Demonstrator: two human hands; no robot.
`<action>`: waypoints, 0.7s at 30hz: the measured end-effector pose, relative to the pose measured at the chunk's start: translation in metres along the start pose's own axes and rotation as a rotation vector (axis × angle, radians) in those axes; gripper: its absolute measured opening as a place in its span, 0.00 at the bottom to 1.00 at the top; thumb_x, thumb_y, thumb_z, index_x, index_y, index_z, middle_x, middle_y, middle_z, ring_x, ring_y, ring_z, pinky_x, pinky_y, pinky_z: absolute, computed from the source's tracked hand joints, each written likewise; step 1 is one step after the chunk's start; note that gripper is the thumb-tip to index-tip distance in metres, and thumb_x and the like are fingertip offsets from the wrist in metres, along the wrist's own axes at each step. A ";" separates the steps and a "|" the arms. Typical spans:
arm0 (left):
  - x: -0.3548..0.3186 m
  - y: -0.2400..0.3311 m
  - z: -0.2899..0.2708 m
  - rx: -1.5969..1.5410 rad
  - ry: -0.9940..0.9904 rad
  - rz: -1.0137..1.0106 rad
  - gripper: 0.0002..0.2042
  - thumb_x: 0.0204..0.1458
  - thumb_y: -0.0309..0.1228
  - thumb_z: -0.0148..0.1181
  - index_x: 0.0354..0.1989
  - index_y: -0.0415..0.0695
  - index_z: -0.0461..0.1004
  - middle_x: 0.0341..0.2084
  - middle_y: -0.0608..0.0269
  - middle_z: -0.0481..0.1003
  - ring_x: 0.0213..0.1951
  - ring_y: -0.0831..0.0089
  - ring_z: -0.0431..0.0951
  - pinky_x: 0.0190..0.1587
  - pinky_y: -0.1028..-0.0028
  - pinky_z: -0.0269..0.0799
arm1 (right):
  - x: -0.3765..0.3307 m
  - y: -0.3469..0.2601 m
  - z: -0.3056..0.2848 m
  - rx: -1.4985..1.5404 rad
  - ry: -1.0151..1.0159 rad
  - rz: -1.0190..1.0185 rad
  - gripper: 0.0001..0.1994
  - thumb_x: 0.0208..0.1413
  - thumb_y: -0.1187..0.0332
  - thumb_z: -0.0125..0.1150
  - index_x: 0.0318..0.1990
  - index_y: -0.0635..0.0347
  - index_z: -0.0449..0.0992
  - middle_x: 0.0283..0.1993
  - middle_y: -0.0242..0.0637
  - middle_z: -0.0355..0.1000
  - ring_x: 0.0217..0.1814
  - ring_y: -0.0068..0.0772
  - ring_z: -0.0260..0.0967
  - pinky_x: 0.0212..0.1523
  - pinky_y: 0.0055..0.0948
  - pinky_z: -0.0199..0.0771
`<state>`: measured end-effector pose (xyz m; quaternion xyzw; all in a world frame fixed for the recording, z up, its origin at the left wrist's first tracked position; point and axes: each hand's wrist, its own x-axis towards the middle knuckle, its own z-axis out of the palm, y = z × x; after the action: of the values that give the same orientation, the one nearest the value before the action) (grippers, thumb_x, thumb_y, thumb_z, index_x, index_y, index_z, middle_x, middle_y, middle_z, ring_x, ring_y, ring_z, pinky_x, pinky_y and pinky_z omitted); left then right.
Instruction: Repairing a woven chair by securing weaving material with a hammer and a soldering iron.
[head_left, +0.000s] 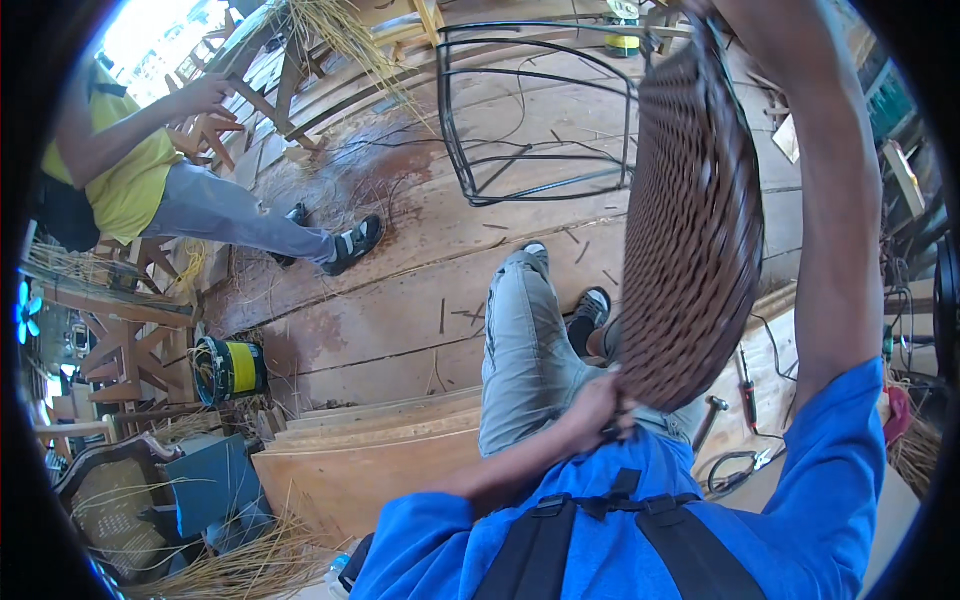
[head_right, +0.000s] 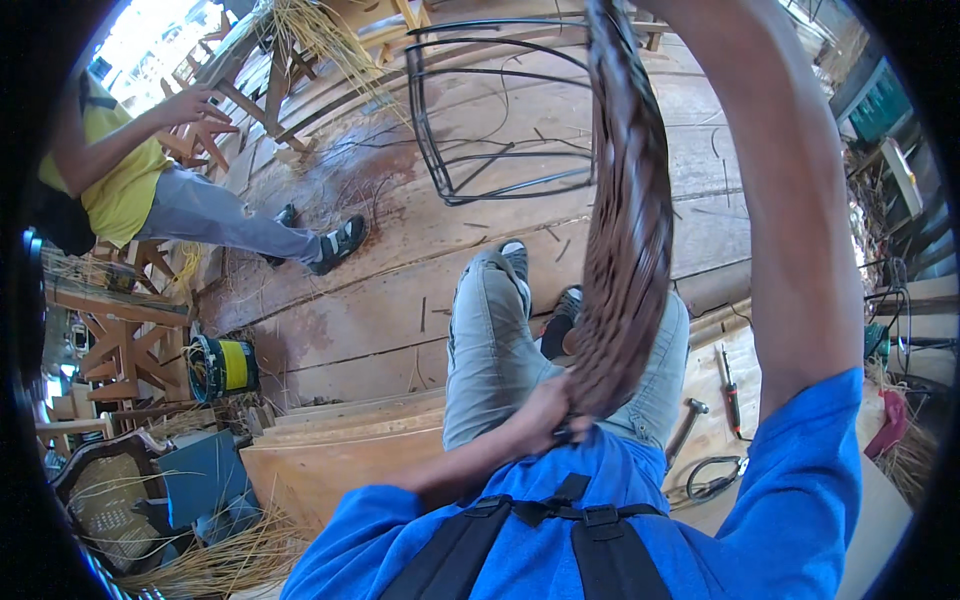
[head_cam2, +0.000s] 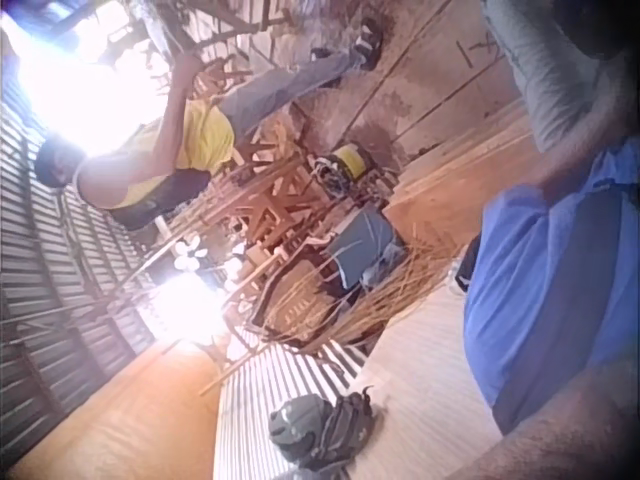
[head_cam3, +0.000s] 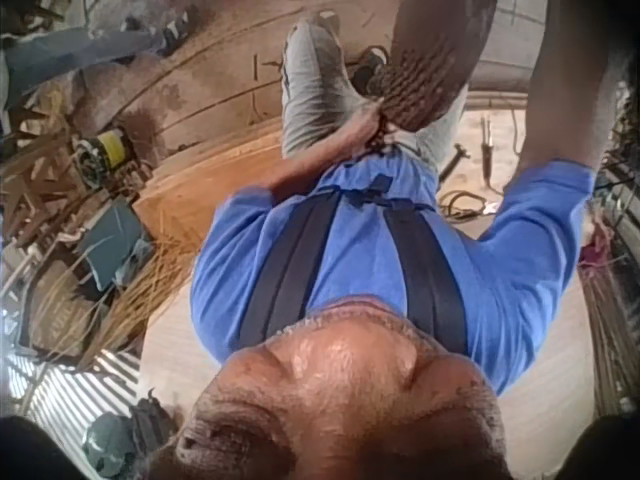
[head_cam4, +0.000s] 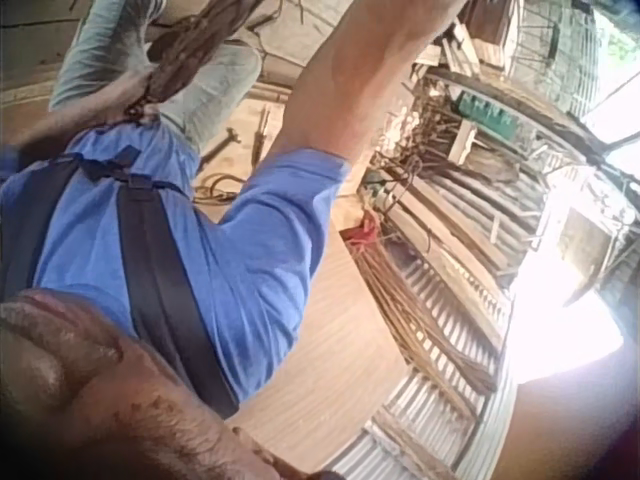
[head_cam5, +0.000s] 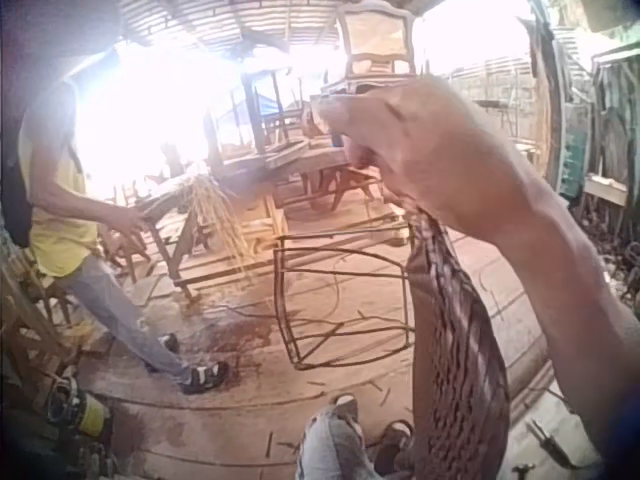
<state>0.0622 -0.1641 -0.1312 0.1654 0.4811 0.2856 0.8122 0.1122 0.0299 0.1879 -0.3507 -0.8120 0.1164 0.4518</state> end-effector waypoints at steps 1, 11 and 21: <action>0.010 0.004 0.016 -0.330 -0.159 -0.101 0.15 0.59 0.40 0.36 0.28 0.44 0.62 0.15 0.65 0.62 0.15 0.70 0.66 0.18 0.70 0.66 | 0.012 0.000 0.011 -0.044 0.014 -0.076 0.19 0.59 0.63 0.45 0.19 0.61 0.71 0.09 0.28 0.60 0.07 0.11 0.47 0.06 0.14 0.43; 0.123 0.000 0.089 -0.414 -0.743 0.038 0.21 0.57 0.48 0.38 0.47 0.44 0.65 0.44 0.63 0.70 0.45 0.68 0.70 0.49 0.62 0.64 | -0.038 -0.052 0.096 0.197 -0.521 -0.528 0.14 0.51 0.65 0.47 0.26 0.64 0.77 0.26 0.47 0.73 0.28 0.43 0.73 0.30 0.36 0.74; -0.027 -0.003 0.010 -0.640 -0.354 0.478 0.26 0.55 0.53 0.37 0.51 0.45 0.63 0.51 0.58 0.64 0.51 0.62 0.66 0.53 0.58 0.60 | -0.167 -0.082 0.125 0.316 -1.161 -0.634 0.14 0.50 0.62 0.50 0.24 0.64 0.75 0.25 0.49 0.73 0.30 0.48 0.74 0.28 0.40 0.74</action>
<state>0.0614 -0.1829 -0.1097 0.0585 0.1697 0.5676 0.8035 0.0296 -0.1265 0.0498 0.0939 -0.9597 0.2650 0.0007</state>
